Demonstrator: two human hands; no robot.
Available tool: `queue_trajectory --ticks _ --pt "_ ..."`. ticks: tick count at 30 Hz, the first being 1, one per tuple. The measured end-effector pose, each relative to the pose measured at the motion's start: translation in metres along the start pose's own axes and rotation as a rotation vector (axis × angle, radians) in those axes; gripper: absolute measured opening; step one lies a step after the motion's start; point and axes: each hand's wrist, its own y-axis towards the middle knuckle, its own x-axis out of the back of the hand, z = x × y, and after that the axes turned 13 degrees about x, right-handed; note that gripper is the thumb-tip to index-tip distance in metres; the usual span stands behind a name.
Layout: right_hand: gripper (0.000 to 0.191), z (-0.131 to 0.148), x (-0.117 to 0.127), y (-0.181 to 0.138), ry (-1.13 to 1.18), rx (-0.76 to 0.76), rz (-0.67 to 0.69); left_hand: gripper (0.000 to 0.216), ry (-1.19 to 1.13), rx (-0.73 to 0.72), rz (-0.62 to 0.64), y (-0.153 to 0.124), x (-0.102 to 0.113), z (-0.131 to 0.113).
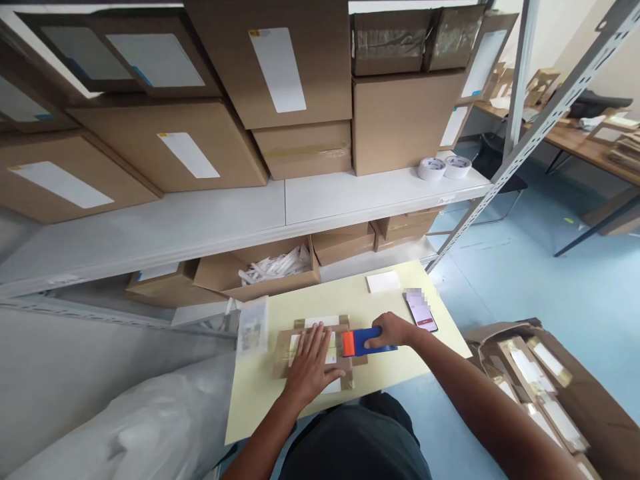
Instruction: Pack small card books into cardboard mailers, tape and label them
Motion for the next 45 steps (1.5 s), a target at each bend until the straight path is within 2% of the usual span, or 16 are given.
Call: queue_trajectory --ticks 5,15,21,26,31,34,36,40,45 --pt "0.049 0.007 -0.006 0.009 0.038 0.017 -0.002 0.113 0.03 0.011 0.064 0.016 -0.011 0.004" --pt "0.05 0.002 0.01 -0.026 -0.104 -0.029 0.022 0.107 0.024 0.028 0.094 0.015 -0.006 0.001" --pt "0.05 0.008 0.013 -0.029 -0.269 -0.167 0.045 0.092 0.045 -0.003 0.109 0.015 -0.001 0.0" --pt "0.057 0.041 -0.007 -0.001 -0.407 -0.342 0.067 0.078 0.094 -0.099 0.148 0.013 -0.001 -0.005" --pt "0.031 0.065 -0.04 0.02 -0.452 -0.364 0.068 0.075 0.113 -0.108 0.157 0.014 0.0 -0.009" --pt "0.035 0.059 -0.052 0.011 -0.452 -0.395 0.015 0.073 0.121 -0.092 0.163 0.016 0.004 -0.015" --pt "0.043 0.047 -0.057 0.002 -0.462 -0.418 -0.078 0.071 0.121 -0.082 0.182 0.019 0.008 -0.022" --pt "0.032 0.017 -0.07 -0.004 -0.455 -0.452 -0.209 0.065 0.139 -0.067 0.276 0.033 0.016 -0.038" --pt "0.034 -0.004 -0.084 0.002 -0.395 -0.517 -0.232 0.058 0.165 -0.209 0.406 0.057 0.025 -0.049"
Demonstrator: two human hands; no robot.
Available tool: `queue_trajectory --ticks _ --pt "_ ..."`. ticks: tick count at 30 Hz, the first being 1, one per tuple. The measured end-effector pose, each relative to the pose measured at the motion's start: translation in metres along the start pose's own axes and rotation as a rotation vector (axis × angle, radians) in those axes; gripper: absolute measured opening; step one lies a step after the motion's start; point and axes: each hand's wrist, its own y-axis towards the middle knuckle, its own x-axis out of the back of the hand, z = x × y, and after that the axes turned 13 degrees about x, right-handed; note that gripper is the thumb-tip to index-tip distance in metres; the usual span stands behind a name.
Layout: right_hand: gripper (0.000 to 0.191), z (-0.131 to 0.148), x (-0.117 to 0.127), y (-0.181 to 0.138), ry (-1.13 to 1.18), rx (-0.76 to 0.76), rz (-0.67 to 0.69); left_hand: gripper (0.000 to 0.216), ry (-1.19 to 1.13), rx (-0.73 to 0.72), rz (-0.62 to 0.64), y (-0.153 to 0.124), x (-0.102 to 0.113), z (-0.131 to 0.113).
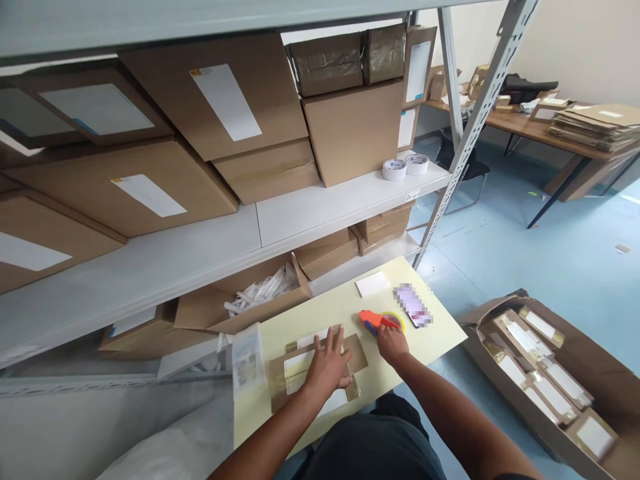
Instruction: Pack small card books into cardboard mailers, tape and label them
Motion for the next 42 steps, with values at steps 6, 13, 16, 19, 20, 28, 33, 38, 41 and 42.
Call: queue_trajectory --ticks 6,13,16,19,20,28,33,38,41,42 --pt "0.05 0.023 0.0 -0.024 0.17 0.067 -0.224 0.062 -0.112 -0.106 0.086 0.015 0.01 0.004" --pt "0.043 0.077 0.008 -0.048 0.787 0.245 -0.282 0.059 -0.437 0.292 -0.324 -0.04 -0.015 0.062" --pt "0.045 0.087 0.008 -0.042 0.828 0.203 -0.205 0.056 -0.6 0.739 -0.406 -0.082 -0.042 0.102" --pt "0.047 0.092 0.01 -0.037 0.849 0.16 -0.184 0.052 -0.873 0.9 -0.12 -0.111 -0.056 0.122" --pt "0.047 0.094 0.012 -0.036 0.85 0.153 -0.213 0.051 -0.95 0.89 -0.057 -0.117 -0.054 0.122" --pt "0.043 0.083 0.038 -0.047 0.946 0.213 -0.425 0.068 -1.29 0.774 -0.279 -0.135 -0.034 0.101" --pt "0.051 0.061 -0.017 -0.04 0.94 0.16 -0.268 0.062 -1.275 0.781 -0.11 -0.136 -0.09 0.084" --pt "0.059 0.049 -0.06 -0.032 0.924 -0.015 -0.143 0.067 -1.347 0.915 0.056 -0.13 -0.106 0.078" --pt "0.061 0.048 -0.065 -0.027 0.958 -0.004 -0.175 0.069 -1.35 1.025 0.035 -0.119 -0.098 0.083" --pt "0.061 0.049 -0.065 -0.024 0.957 0.005 -0.189 0.069 -1.345 1.033 0.032 -0.114 -0.094 0.084"
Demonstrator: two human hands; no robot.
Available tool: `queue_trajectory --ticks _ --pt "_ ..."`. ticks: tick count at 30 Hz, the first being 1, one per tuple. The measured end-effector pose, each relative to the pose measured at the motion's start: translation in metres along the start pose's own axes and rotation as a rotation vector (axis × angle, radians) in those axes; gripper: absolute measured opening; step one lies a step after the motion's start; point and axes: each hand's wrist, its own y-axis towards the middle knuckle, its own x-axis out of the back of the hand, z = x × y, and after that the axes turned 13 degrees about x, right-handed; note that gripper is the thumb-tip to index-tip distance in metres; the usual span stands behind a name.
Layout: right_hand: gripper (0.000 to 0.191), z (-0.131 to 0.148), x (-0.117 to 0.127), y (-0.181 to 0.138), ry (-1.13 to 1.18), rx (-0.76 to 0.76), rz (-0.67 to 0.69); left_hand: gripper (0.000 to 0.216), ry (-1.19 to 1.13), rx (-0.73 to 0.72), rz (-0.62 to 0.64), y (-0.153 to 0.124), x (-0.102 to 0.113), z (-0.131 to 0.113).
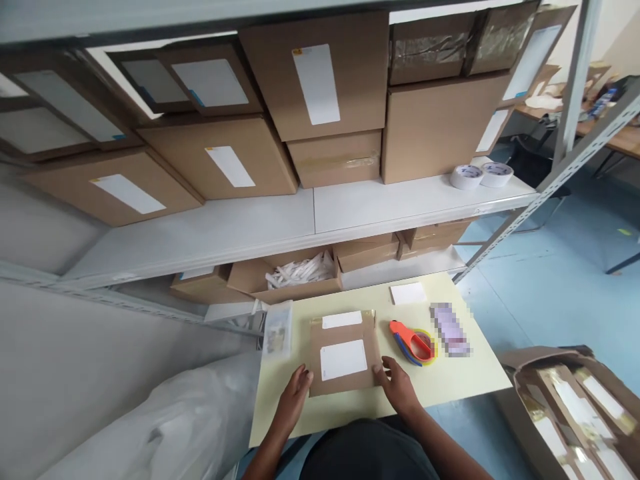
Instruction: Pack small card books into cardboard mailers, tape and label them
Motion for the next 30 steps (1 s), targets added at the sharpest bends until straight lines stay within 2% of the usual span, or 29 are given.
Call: queue_trajectory --ticks 3,8,13,19,22,24,28,30 --pt "0.059 0.001 -0.003 0.009 -0.019 0.022 -0.026 0.068 0.039 -0.013 0.016 0.002 -0.002 -0.014" --pt "0.055 0.009 -0.004 0.016 -0.011 0.084 -0.018 0.064 0.014 -0.151 0.083 -0.004 -0.003 -0.02" --pt "0.046 0.023 0.007 0.014 0.024 0.289 -0.085 0.061 -0.121 -0.267 -0.03 -0.002 0.003 -0.007" --pt "0.031 0.027 0.01 0.011 -0.023 0.269 -0.048 0.05 -0.124 -0.273 0.077 0.017 -0.004 0.019" --pt "0.031 0.023 0.013 0.007 -0.065 0.194 -0.035 0.046 -0.064 -0.28 0.078 0.029 0.004 0.025" --pt "0.034 0.018 0.017 0.003 -0.069 0.144 -0.042 0.046 -0.015 -0.247 -0.009 0.04 0.02 0.02" --pt "0.046 0.008 0.026 -0.008 -0.04 0.051 -0.061 0.048 0.184 -0.149 -0.389 0.075 0.057 -0.01" --pt "0.048 0.004 0.028 -0.016 -0.043 0.011 -0.044 0.056 0.336 -0.045 -0.509 0.094 0.067 -0.027"
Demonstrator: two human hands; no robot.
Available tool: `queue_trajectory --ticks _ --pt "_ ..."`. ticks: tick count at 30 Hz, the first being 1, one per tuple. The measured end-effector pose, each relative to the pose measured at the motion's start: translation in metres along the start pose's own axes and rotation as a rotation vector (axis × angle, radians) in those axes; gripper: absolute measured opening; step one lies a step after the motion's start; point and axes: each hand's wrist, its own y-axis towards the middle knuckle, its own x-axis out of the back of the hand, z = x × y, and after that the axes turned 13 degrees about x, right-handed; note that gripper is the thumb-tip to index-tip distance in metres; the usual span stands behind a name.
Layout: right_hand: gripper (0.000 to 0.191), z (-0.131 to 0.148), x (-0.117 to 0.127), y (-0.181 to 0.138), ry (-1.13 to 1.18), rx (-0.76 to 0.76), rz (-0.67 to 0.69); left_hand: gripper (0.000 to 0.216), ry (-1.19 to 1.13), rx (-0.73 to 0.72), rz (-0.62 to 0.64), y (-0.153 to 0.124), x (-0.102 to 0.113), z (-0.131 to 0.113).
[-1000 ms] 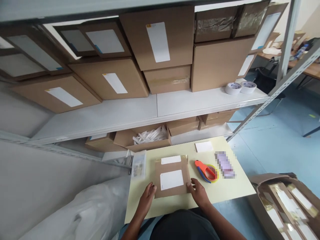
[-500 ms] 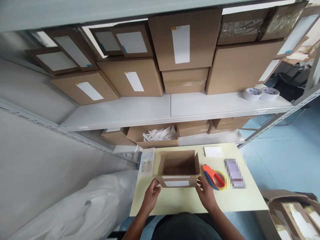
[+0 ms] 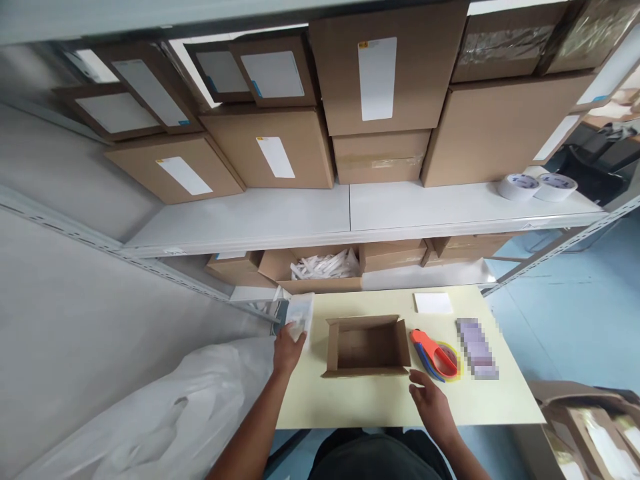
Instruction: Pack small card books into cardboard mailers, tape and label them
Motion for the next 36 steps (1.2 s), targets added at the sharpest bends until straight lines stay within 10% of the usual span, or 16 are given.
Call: queue_trajectory --ticks 10,22,29,36 --pt "0.052 -0.007 0.004 -0.052 -0.02 -0.091 0.091 0.072 0.203 0.203 0.077 0.048 -0.013 -0.019" --pt "0.044 0.023 0.023 -0.013 -0.09 0.084 -0.159 0.039 -0.054 0.122 0.161 0.027 0.058 0.009" --pt "0.028 0.099 0.019 0.02 -0.283 0.673 -0.191 0.046 -0.359 -0.573 -0.012 -0.072 0.083 -0.078" --pt "0.018 0.103 0.004 0.022 -0.459 0.683 0.082 0.054 0.051 -0.908 0.455 -0.13 0.046 -0.136"
